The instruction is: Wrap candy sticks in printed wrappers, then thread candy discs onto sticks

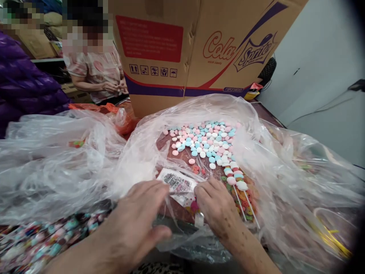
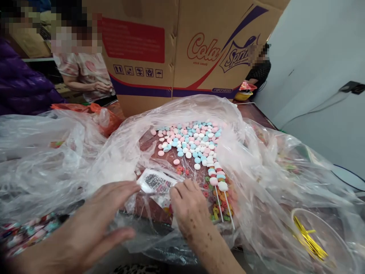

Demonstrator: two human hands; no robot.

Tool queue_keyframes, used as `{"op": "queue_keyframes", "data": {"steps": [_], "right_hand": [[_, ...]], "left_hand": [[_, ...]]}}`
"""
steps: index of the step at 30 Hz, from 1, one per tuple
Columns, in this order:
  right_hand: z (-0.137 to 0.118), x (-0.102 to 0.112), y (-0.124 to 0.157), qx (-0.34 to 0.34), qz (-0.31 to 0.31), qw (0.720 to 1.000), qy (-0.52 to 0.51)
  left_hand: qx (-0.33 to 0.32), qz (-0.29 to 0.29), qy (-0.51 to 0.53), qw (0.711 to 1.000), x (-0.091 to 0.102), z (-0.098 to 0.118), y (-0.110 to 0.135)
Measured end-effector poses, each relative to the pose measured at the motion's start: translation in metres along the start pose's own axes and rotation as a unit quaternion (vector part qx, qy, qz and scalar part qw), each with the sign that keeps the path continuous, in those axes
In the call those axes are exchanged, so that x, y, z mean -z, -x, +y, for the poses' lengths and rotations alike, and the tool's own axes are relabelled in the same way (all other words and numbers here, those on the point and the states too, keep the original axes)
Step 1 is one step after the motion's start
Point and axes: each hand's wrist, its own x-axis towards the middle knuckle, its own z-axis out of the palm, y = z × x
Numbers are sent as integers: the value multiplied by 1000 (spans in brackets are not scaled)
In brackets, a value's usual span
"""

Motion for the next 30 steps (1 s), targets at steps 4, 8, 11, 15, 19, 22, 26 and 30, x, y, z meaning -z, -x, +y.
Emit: {"op": "queue_keyframes", "data": {"steps": [4, 8, 11, 15, 19, 22, 26, 30], "right_hand": [[-10, 7, 4, -5, 30, 999, -24], [-1, 16, 18, -131, 17, 979, -155], [7, 18, 26, -206, -11, 949, -237], [10, 13, 27, -233, -11, 940, -247], [8, 9, 24, -184, 52, 954, -232], [4, 7, 22, -153, 89, 962, -208], [-1, 7, 20, -139, 119, 965, -188], [-2, 10, 19, -171, 101, 957, -213]], "left_hand": [[-55, -54, 15, 997, -40, 24, -72], [75, -161, 208, 962, -50, 13, -91], [185, -243, 397, 865, -45, 7, -92], [201, -237, 450, 837, -43, 7, -91], [162, -216, 404, 874, -44, 6, -87], [160, -231, 432, 857, -44, 2, -83], [169, -268, 493, 810, -45, -1, -79], [145, -189, 426, 873, -47, -2, -78]]}}
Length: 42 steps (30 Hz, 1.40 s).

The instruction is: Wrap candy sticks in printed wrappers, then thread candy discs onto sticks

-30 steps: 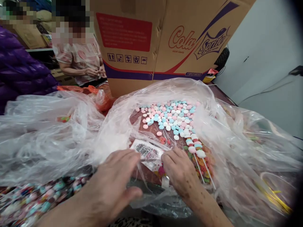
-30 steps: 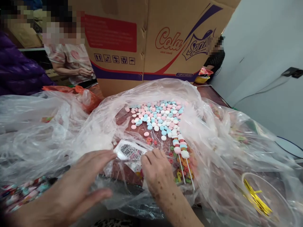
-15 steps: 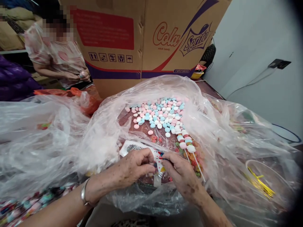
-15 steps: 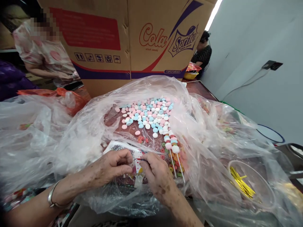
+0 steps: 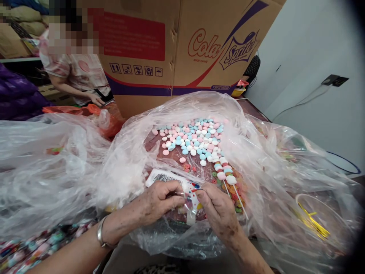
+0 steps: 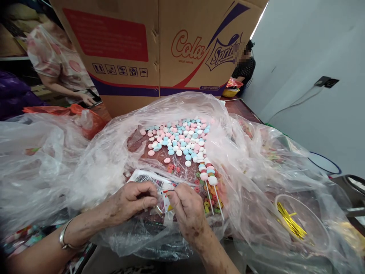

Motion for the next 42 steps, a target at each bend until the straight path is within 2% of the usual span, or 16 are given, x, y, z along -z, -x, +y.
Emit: {"op": "queue_keyframes", "data": {"steps": [3, 6, 11, 14, 16, 18, 20, 22, 25, 28, 31, 33, 39, 42], "right_hand": [[0, 3, -2, -53, -49, 997, -28], [-1, 4, -2, -74, -76, 993, -41], [0, 1, 1, 10, 6, 999, 32], [8, 11, 2, 22, 22, 992, 122], [19, 23, 6, 10, 34, 970, 241], [33, 33, 12, -4, 37, 929, 368], [48, 38, 21, -10, 21, 894, 448], [59, 39, 30, -9, -3, 883, 470], [68, 39, 35, -3, -33, 881, 472], [71, 43, 32, -21, -32, 875, 483], [70, 51, 27, -44, -20, 883, 467], [68, 57, 26, -44, -11, 901, 431], [64, 71, 34, 22, 17, 958, 286], [62, 76, 36, 11, -2, 971, 237]], "left_hand": [[-27, 21, -81, 996, 1, 1, -1], [-28, 0, -110, 994, 2, 3, 1], [-21, -46, -96, 994, -1, -1, 5], [-34, -45, -90, 994, -2, -6, 5], [-46, -33, -81, 995, 0, -10, 3], [-56, -12, -78, 995, 3, -14, 1], [-69, 4, -78, 995, 6, -17, 0], [-81, 7, -77, 994, 8, -19, -1], [-81, 6, -78, 994, 11, -20, -1], [-74, 15, -77, 994, 16, -21, 0], [-54, 19, -61, 996, 22, -22, 2], [-37, 20, -44, 998, 27, -23, 3], [2, 33, -8, 999, 44, -22, 3], [22, 61, 34, 997, 50, -21, 5]]}}
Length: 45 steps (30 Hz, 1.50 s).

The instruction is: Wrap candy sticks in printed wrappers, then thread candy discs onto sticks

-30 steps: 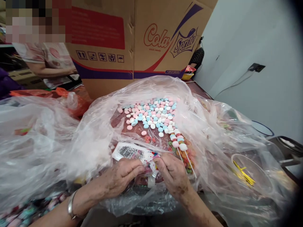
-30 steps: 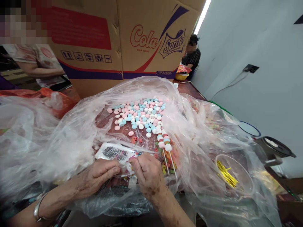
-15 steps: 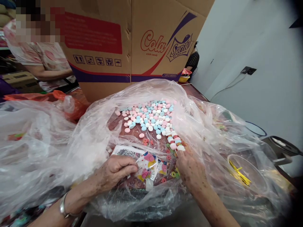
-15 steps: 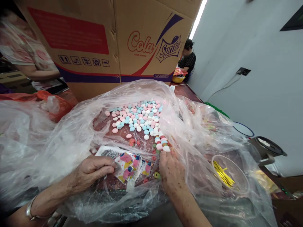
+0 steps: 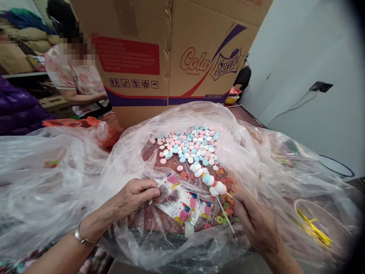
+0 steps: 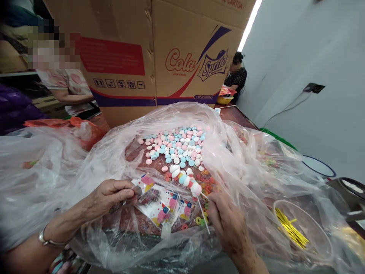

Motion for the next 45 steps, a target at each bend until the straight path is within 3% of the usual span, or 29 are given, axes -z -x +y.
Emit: {"op": "queue_keyframes", "data": {"steps": [5, 13, 21, 37, 45], "right_hand": [[-7, 6, -4, 26, -22, 998, -53], [-19, 25, -16, 39, 15, 997, -72], [-9, 34, -19, 66, -20, 993, -98], [-9, 35, -25, 111, -104, 982, -108], [-13, 35, -31, 138, -121, 977, -108]], "left_hand": [[-51, 58, 121, 990, 0, 5, 1], [-89, -66, -16, 994, 2, 11, -8], [-92, -138, -40, 985, 7, 9, -6], [-37, -217, -22, 975, 8, -1, -12], [-57, -271, -64, 959, 7, 7, -22]]}}
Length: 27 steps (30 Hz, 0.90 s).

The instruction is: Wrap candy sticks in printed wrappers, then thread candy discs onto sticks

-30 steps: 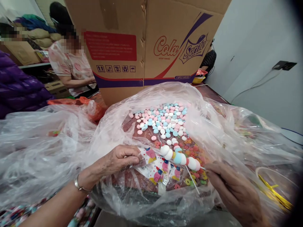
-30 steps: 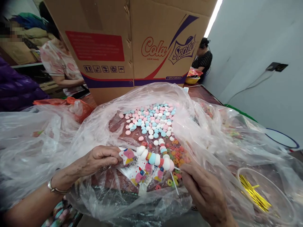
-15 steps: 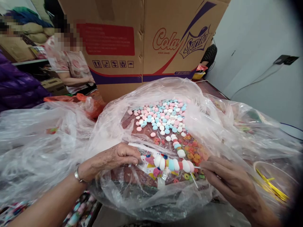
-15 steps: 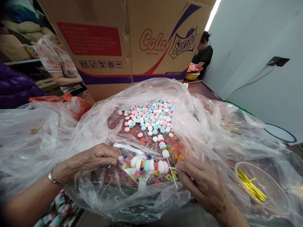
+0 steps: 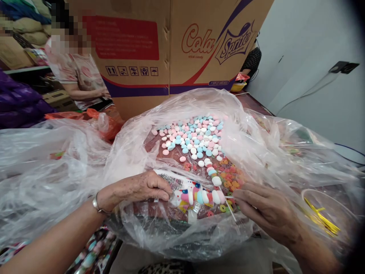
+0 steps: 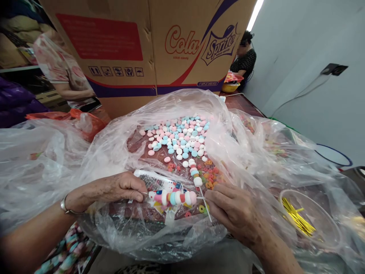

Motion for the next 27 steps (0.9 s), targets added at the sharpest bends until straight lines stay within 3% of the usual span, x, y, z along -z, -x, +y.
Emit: {"op": "queue_keyframes", "data": {"steps": [7, 15, 22, 27], "right_hand": [[-5, -4, -4, 1, 10, 1000, -23], [-9, -24, 0, -35, 30, 998, -36], [-11, -31, -2, -37, 50, 997, -39], [-13, -31, -5, -23, 1, 997, -75]], "left_hand": [[32, 7, -9, 999, 1, 9, -4], [60, 7, 2, 998, -2, 18, -9], [95, -32, 11, 995, -10, 29, -15], [51, -59, 37, 996, -19, 28, -21]]}}
